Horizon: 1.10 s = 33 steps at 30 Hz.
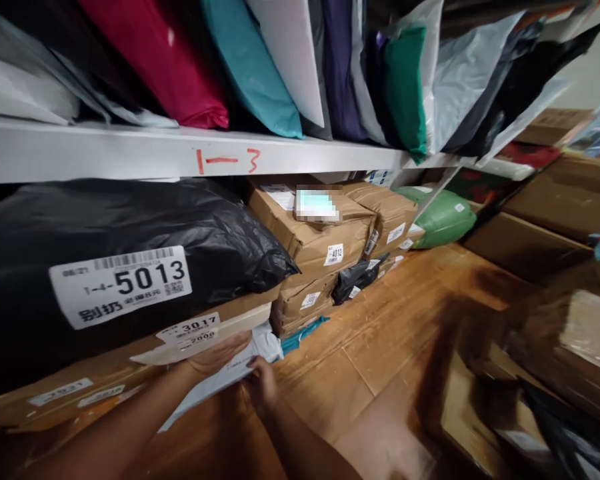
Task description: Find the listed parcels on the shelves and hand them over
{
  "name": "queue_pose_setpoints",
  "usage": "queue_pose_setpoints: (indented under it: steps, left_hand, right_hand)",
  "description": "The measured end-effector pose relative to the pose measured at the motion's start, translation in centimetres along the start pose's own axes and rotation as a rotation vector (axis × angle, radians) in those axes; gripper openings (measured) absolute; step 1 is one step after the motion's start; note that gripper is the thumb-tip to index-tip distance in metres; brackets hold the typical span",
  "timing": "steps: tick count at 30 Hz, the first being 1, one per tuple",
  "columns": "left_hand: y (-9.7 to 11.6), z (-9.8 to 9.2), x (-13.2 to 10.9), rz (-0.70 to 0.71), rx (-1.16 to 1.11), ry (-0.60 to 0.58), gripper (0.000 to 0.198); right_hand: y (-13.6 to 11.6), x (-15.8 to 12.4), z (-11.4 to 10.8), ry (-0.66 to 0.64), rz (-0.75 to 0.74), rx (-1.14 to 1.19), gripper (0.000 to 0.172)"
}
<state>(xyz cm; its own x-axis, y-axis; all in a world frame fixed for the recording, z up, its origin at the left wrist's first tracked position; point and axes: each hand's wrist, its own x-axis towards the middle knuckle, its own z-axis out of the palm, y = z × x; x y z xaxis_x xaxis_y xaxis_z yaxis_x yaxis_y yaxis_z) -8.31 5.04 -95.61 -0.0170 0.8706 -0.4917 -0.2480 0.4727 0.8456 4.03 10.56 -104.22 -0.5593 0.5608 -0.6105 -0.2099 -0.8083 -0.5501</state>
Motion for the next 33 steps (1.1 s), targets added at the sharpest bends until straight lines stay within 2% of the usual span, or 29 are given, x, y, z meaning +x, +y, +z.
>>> queue_pose_setpoints:
  steps: [1,2,5,9,12,15,19,22,24,28,33]
  left_hand:
    - [0.0,-0.2,0.1,0.125,0.258,0.055,0.056]
    - [0.0,-0.4,0.3,0.202,0.459,0.043,0.056]
    - [-0.5,-1.2,0.7,0.386,0.934,0.030,0.057]
    - [-1.9,-2.4,1.0,0.639,1.549,0.126,0.058]
    - [-3.0,-3.2,1.1,0.848,1.931,0.239,0.051]
    - [-3.6,-3.7,1.3,1.042,2.198,0.343,0.042]
    - [-3.5,-3.4,1.7,1.220,2.385,0.499,0.036]
    - [-3.2,-3.1,1.6,1.307,2.413,0.604,0.035]
    - [-3.0,-3.2,1.4,1.364,2.388,0.630,0.033]
    - [-3.2,-3.9,1.5,1.435,2.304,0.581,0.032]
    - [-3.9,-4.7,2.3,1.398,2.243,0.461,0.033]
  right_hand:
    - [0.0,-0.1,0.1,0.009,0.004,0.006,0.018]
    - [0.0,-0.1,0.3,0.015,0.008,0.012,0.019]
    - [-0.1,-0.3,0.9,0.015,0.007,0.023,0.016]
    - [0.2,-1.5,0.6,-0.003,-0.046,0.042,0.002]
    - [0.8,-3.3,-0.2,-0.017,-0.075,0.051,0.016]
    - [1.0,-4.7,-1.4,-0.019,-0.088,0.051,0.024]
    - [1.2,-5.1,-2.0,-0.022,-0.090,0.061,0.023]
    - [2.7,-5.0,-0.7,0.000,-0.062,0.094,0.020]
    - [4.2,-5.0,0.8,0.026,-0.043,0.109,0.023]
    - [6.0,-5.2,2.4,0.071,-0.087,0.107,0.041]
    - [4.4,-5.2,0.7,0.104,-0.091,0.088,0.037]
